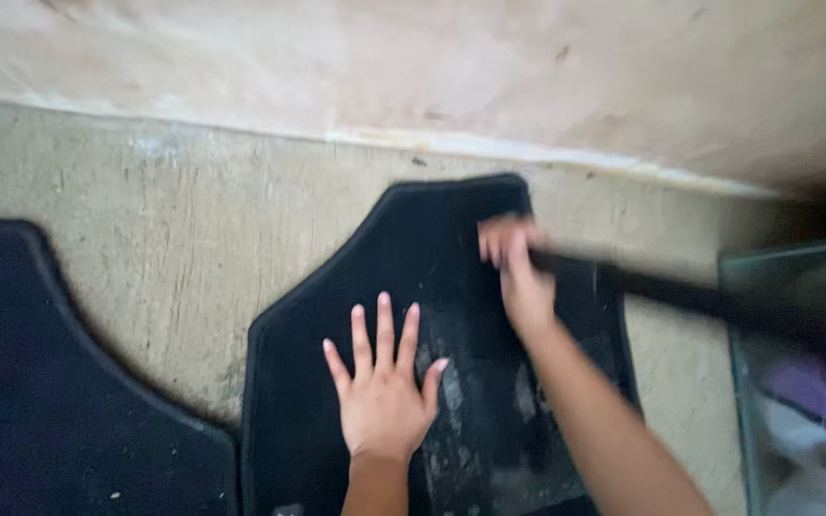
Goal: The person vacuums car floor mats, running a vacuum cleaner nozzle over the front and back sides of the mats before picking them up.
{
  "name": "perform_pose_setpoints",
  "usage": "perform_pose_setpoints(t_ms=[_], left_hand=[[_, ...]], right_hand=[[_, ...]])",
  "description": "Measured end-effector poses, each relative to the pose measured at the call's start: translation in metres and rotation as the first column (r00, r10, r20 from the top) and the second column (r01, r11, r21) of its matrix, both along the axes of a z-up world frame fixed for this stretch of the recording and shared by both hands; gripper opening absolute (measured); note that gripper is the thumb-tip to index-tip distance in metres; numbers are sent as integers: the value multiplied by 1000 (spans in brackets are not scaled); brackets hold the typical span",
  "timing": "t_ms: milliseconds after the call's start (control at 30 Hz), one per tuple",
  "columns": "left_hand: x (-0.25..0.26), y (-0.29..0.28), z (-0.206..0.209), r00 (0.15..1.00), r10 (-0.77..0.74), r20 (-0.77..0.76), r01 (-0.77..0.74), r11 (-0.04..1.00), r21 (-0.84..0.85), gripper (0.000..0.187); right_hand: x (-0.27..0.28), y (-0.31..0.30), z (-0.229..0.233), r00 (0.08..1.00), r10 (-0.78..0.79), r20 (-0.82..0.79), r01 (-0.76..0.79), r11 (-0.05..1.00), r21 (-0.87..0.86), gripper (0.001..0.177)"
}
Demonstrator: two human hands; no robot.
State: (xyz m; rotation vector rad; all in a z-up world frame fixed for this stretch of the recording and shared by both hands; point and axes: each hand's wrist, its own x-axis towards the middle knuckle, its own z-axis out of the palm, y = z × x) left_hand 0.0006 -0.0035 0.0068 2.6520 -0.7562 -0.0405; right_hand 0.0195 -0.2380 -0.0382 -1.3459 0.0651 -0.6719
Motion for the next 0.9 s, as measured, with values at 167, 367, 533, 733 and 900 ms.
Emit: perform_pose_setpoints(t_ms=[167,367,533,733,900], left_hand=[[0,-2,3,999,0,-45,3,997,76,74],[-4,-5,7,998,-19,-57,30,982,185,67],[-9,-3,4,996,-47,-70,60,981,185,61],[-36,7,16,991,-96,-90,110,978,178,66],[-121,11,13,996,-65,-57,76,971,225,61]], right_hand=[[-163,50,-31,997,-60,-48,53,990,-131,31],[-272,102,-31,987,-153,42,158,969,-187,32],[-239,105,-19,953,-215,-215,206,976,-65,31],[-184,94,14,996,-93,-10,94,990,105,35],[-254,146,23,949,-293,-115,268,944,-195,34]])
